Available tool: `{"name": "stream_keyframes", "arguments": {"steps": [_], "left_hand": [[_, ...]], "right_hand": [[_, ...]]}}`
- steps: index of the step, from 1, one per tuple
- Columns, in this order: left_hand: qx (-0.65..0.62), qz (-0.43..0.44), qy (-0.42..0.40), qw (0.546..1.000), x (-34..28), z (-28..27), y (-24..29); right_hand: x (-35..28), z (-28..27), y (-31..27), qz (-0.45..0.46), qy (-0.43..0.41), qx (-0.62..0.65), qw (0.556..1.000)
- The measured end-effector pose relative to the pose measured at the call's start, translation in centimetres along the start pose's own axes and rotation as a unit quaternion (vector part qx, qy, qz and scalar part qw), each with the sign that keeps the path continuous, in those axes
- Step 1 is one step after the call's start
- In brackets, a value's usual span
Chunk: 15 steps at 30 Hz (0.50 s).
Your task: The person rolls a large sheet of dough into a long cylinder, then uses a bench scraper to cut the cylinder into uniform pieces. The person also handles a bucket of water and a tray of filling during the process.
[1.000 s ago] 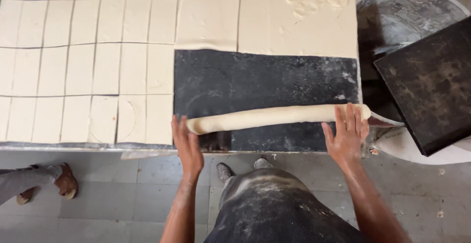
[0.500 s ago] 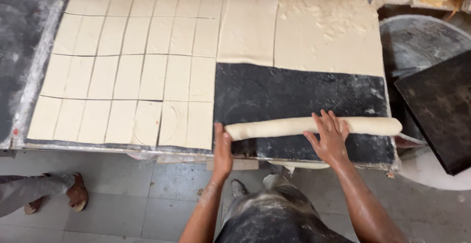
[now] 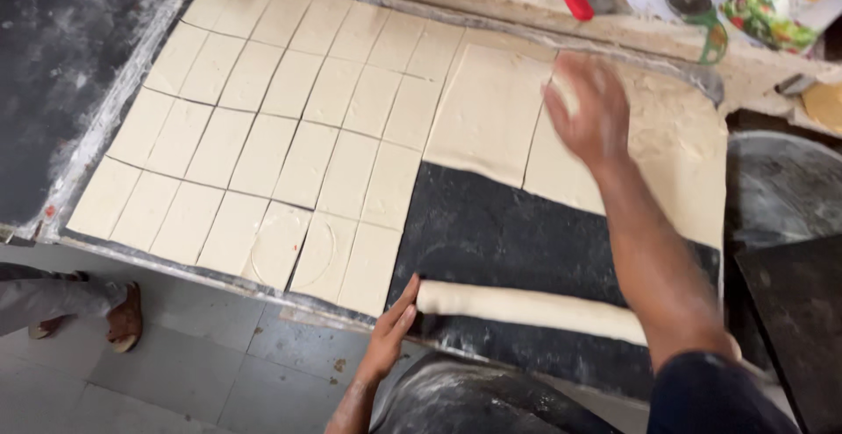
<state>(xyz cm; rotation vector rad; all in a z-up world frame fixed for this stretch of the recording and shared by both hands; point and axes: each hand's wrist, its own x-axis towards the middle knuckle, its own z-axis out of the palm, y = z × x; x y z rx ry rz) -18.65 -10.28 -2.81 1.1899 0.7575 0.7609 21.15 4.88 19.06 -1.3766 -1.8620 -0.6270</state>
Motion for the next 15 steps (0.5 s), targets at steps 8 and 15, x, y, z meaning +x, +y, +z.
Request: {"name": "stream_keyframes", "arguments": {"steps": [8, 15], "left_hand": [[-0.094, -0.029, 0.043, 0.994, 0.0, -0.2, -0.8], [-0.127, -0.038, 0.046, 0.990, 0.1, -0.5, -1.7]], "right_hand": [[10.5, 8.9, 9.5, 0.133, -0.127, -0.198, 0.963], [5.8, 3.7, 4.4, -0.087, 0.023, -0.202, 0.975]]}}
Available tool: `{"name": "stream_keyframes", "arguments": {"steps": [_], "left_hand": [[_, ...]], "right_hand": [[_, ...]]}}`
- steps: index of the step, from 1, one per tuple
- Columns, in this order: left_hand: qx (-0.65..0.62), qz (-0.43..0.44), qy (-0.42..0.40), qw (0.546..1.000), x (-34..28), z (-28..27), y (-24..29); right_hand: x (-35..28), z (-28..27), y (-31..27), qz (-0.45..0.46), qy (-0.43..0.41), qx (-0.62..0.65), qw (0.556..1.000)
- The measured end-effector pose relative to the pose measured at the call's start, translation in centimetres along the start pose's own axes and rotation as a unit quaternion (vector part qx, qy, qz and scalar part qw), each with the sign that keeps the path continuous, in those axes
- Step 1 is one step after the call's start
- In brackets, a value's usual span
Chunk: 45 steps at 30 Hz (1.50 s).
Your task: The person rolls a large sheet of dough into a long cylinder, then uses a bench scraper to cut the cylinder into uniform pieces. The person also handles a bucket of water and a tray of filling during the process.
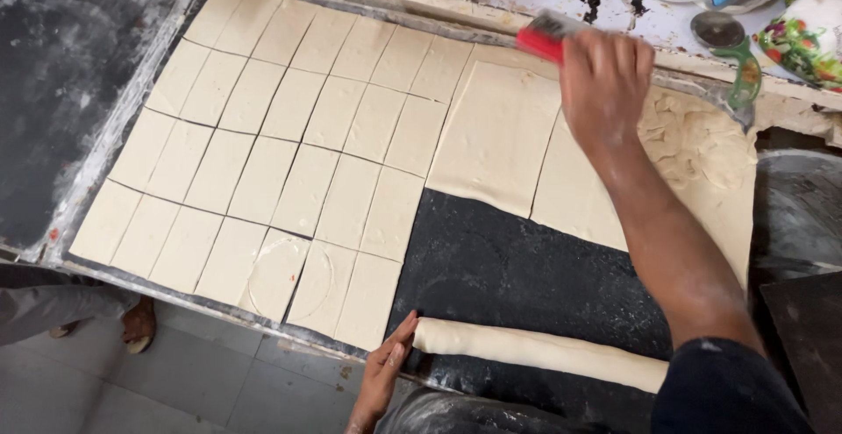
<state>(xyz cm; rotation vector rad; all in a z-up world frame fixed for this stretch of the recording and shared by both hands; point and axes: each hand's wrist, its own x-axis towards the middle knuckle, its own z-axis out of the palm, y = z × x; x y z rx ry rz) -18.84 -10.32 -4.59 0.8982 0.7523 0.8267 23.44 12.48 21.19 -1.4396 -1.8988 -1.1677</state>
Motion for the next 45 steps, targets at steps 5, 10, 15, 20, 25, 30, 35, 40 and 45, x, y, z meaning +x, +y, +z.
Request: {"name": "stream_keyframes", "arguments": {"steps": [5, 10, 15, 20, 25, 30, 35, 40, 45], "left_hand": [[0.008, 0.015, -0.017, 1.000, 0.2, -0.2, 0.3], [0.045, 0.018, -0.011, 0.999, 0.1, 0.3, 0.6], [0.015, -0.033, -0.028, 0.999, 0.5, -0.3, 1.3], [0.034, -0.014, -0.063, 0.997, 1.1, -1.3, 1.4], [0.051, -0.016, -0.104, 0.993, 1.9, -2.4, 0.8], [0.022, -0.012, -0.137, 0.990, 2.2, -3.0, 0.2], [0.000, -0.006, -0.149, 0.989, 2.2, -3.1, -0.1], [-0.003, -0.004, -0.153, 0.988, 1.8, -3.3, 0.1], [-0.004, -0.011, -0.157, 0.988, 2.1, -3.0, 0.2]], "right_hand": [[-4.1, -9.8, -5.2, -0.081, 0.092, 0.068, 0.990], [-7.7, -17.4, -8.9, -0.091, 0.090, 0.094, 0.987], [-11.0, -21.5, -13.7, -0.002, 0.112, 0.140, 0.984], [-15.9, -23.6, -21.7, 0.455, 0.183, 0.460, 0.740], [-23.0, -26.1, -26.8, 0.663, 0.270, 0.576, 0.396], [-31.3, -28.0, -32.6, 0.699, 0.317, 0.543, 0.340], [-39.0, -24.0, -36.7, 0.761, 0.366, 0.468, 0.263], [-44.1, -20.6, -40.4, 0.777, 0.202, 0.420, 0.423], [-47.7, -23.2, -41.1, 0.803, -0.072, 0.262, 0.531]]}}
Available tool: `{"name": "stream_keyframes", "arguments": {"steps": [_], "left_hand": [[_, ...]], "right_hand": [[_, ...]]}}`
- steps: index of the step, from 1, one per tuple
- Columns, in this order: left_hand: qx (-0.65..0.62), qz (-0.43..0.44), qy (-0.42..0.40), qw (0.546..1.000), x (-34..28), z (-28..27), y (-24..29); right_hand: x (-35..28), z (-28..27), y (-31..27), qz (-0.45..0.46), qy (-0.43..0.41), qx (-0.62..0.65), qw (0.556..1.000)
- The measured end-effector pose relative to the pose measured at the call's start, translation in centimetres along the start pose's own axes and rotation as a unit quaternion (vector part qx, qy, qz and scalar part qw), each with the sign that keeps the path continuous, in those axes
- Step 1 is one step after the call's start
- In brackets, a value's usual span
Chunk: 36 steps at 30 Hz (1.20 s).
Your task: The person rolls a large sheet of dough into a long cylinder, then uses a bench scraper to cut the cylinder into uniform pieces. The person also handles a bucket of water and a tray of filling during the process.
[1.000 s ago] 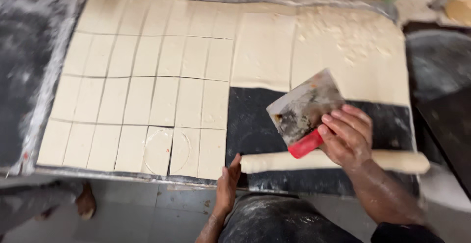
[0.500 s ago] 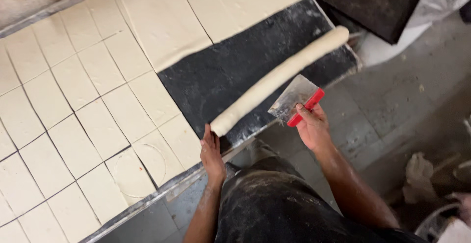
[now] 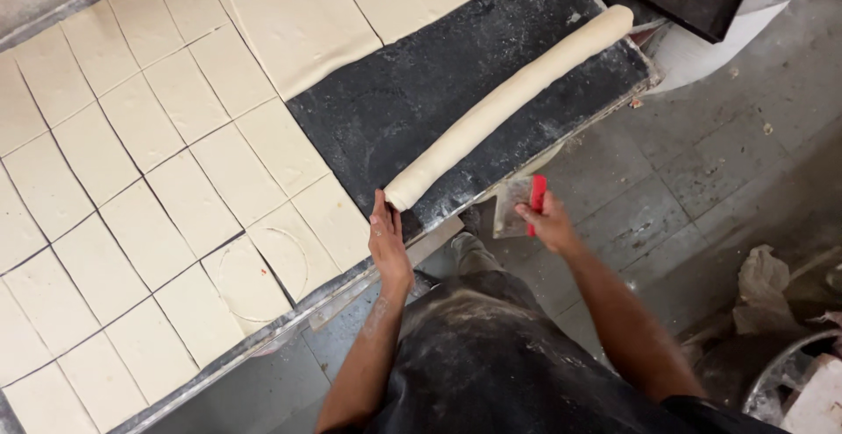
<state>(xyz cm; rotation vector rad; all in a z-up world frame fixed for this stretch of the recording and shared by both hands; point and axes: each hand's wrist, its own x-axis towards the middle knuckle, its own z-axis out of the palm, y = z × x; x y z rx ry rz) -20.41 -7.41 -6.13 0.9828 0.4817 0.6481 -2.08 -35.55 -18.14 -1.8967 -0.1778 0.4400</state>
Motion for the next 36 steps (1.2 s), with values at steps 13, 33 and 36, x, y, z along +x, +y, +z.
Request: {"name": "stream_keyframes", "arguments": {"steps": [13, 33, 36], "left_hand": [[0.027, 0.043, -0.019, 0.999, -0.7, 0.6, 0.5], [0.327, 0.238, -0.080, 0.911, -3.1, 3.0, 6.9], [0.240, -0.020, -0.252, 0.937, -4.4, 4.5, 10.2]], "right_hand": [[3.2, -1.6, -4.4, -0.047, 0.045, 0.263, 0.963], [-11.4, -4.3, -16.5, -0.527, 0.142, -0.257, 0.798], [-12.4, -4.2, -23.5, -0.596, 0.139, -0.230, 0.757]]}}
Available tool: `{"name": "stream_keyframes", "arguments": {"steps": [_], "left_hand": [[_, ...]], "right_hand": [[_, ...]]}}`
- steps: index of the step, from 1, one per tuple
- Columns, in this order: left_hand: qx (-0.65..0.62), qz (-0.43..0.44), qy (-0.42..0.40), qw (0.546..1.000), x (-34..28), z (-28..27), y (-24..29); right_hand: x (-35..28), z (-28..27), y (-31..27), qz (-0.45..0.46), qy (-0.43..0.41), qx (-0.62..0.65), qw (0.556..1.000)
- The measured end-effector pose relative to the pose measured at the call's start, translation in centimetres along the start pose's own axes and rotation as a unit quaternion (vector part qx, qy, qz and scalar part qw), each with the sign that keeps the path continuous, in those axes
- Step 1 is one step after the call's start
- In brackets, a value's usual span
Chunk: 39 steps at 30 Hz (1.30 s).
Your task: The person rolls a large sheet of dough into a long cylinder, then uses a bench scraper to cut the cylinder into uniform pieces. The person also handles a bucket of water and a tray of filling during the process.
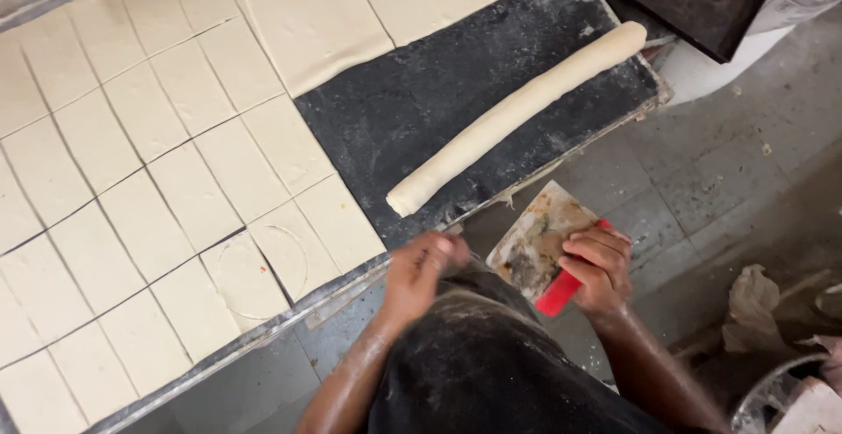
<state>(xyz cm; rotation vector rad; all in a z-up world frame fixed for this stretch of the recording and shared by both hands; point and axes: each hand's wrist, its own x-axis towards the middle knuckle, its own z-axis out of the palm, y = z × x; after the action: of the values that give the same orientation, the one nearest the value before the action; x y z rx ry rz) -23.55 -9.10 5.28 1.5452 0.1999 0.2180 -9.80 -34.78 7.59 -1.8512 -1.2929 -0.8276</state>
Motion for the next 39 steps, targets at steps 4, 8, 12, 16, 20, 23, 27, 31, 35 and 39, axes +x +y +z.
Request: {"name": "stream_keyframes", "arguments": {"steps": [4, 8, 12, 16, 20, 23, 27, 31, 35, 39], "left_hand": [[-0.007, 0.063, -0.175, 0.983, 0.1, 1.0, 2.2], [-0.098, 0.053, -0.181, 0.977, -0.4, 1.0, 2.9], [-0.109, 0.054, -0.168, 0.978, -1.3, 0.6, 2.7], [-0.174, 0.031, -0.170, 0.969, -1.9, 0.4, 0.7], [-0.210, -0.018, -0.136, 0.968, -2.6, 0.6, -2.0], [-0.200, -0.040, -0.084, 0.975, -3.8, 0.3, -3.6], [-0.189, -0.093, -0.027, 0.977, -4.6, -0.9, -4.5], [-0.215, -0.065, 0.037, 0.974, -5.4, -2.6, -4.6], [-0.273, -0.046, 0.111, 0.955, -6.2, -4.2, -4.4], [-0.251, 0.012, 0.168, 0.953, -7.1, -5.9, -4.1]], "right_hand": [[3.8, 0.1, -1.8, -0.044, 0.046, 0.025, 0.998], [3.8, 0.1, -2.0, -0.049, 0.025, 0.023, 0.998], [3.9, 1.1, -1.8, -0.085, 0.030, 0.031, 0.995], [4.1, 2.3, -2.3, 0.001, -0.031, 0.075, 0.997], [4.5, 2.9, -2.8, 0.046, -0.111, 0.134, 0.984], [5.0, 3.8, -4.0, -0.006, -0.150, 0.097, 0.984], [6.4, 5.8, -4.7, -0.043, -0.163, 0.106, 0.980], [8.2, 8.9, -4.6, -0.085, -0.194, 0.158, 0.964], [10.9, 12.1, -4.8, -0.137, -0.198, 0.186, 0.953], [14.5, 15.6, -6.1, -0.177, -0.160, 0.230, 0.943]]}}
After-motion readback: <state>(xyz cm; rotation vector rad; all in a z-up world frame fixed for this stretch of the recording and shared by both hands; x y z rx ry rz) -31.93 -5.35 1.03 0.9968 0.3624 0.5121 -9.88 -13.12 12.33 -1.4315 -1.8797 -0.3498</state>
